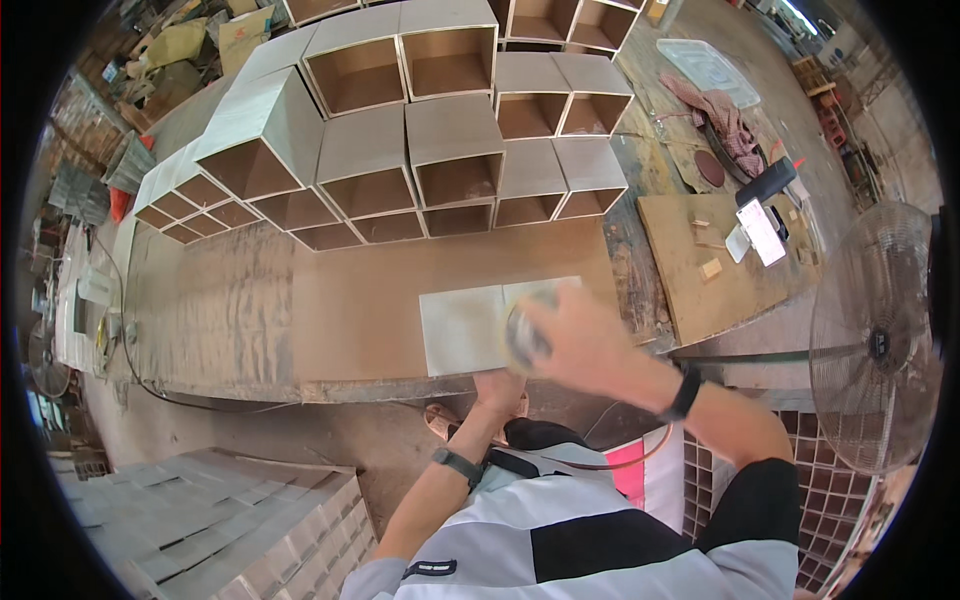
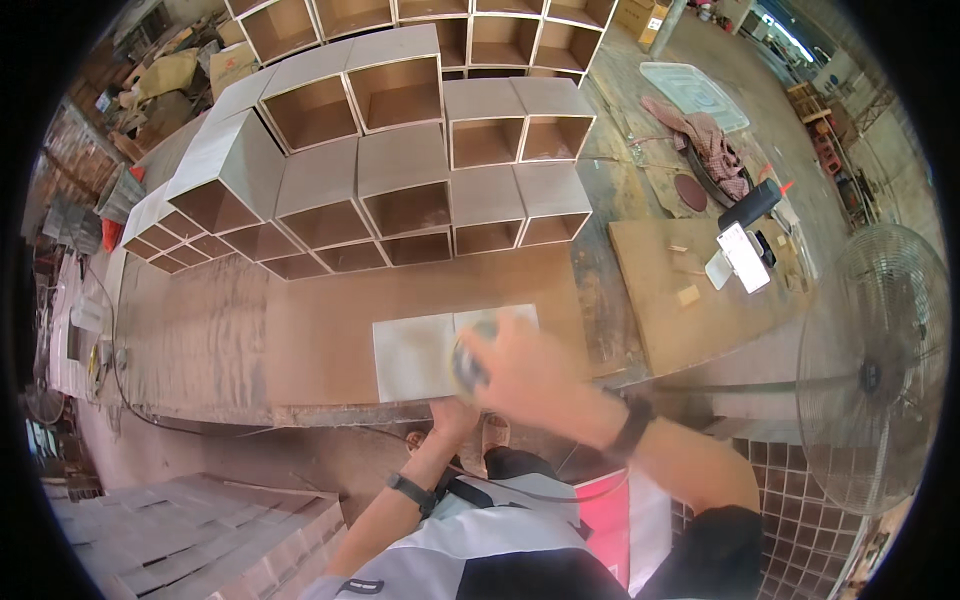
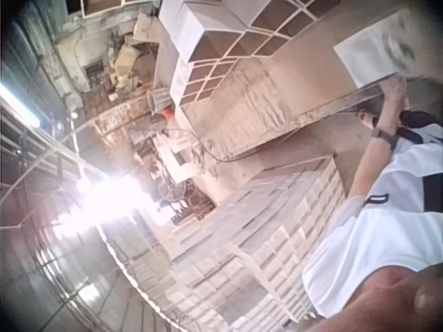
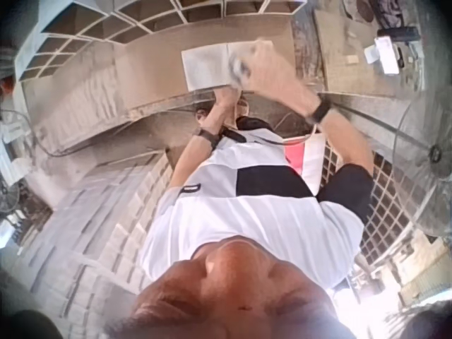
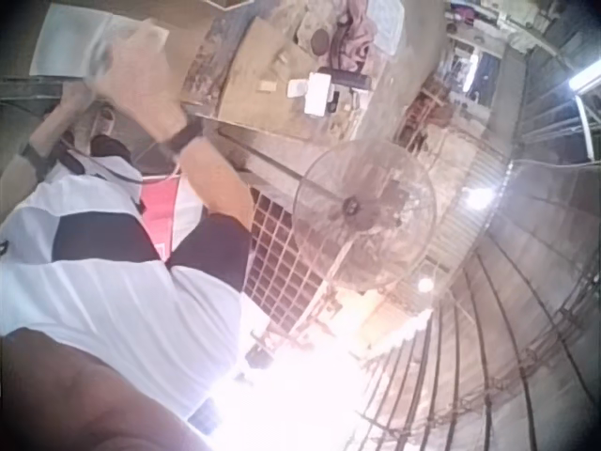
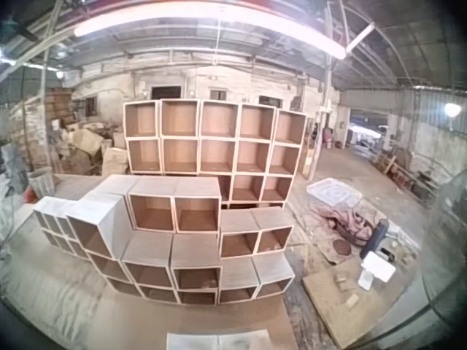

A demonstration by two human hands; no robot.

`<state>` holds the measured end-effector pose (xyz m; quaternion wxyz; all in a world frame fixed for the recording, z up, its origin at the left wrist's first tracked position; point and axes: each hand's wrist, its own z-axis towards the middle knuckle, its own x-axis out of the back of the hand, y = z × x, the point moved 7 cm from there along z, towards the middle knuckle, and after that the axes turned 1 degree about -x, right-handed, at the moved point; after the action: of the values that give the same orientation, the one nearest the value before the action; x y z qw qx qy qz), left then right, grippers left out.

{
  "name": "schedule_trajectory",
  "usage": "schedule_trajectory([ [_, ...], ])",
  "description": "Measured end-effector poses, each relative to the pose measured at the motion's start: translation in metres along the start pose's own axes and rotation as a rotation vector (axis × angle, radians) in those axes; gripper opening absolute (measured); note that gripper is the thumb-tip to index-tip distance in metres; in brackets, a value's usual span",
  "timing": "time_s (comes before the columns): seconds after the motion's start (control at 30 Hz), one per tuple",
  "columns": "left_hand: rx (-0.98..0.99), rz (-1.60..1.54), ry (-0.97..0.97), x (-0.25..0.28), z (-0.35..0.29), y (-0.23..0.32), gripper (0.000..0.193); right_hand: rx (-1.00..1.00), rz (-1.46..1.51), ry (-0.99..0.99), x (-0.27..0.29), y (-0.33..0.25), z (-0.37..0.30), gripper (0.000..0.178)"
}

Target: The person uses a handheld orbital sander to smooth the surfaces of small white wooden boxes. They repeatedly pick up a box, sand its top and side faces, and place it back on a workbench among many similar boxes.

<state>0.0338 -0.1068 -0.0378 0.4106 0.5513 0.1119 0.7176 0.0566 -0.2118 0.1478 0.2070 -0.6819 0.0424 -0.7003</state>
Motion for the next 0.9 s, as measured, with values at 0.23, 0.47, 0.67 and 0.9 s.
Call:
schedule_trajectory([
  [0.23, 0.075, 0.163, -0.202, -0.021, -0.015, -0.012, 0.035, -0.453, -0.151, 0.16, 0.04, 0.115, 0.019, 0.048],
  [0.47, 0.008, 0.166, 0.01, -0.001, -0.013, -0.013, 0.032, -0.521, 0.149, 0.506, 0.051, 0.145, -0.08, 0.058],
  [0.67, 0.459, -0.637, 0.043, 0.072, 0.019, -0.003, 0.021, -0.736, 0.426, 0.511, 0.053, 0.134, -0.121, 0.056],
  [0.9, 1.195, -2.126, 0.444, 0.041, 0.01, -0.034, 0.034, -0.563, 0.343, 0.467, 0.062, 0.116, -0.089, 0.057],
])
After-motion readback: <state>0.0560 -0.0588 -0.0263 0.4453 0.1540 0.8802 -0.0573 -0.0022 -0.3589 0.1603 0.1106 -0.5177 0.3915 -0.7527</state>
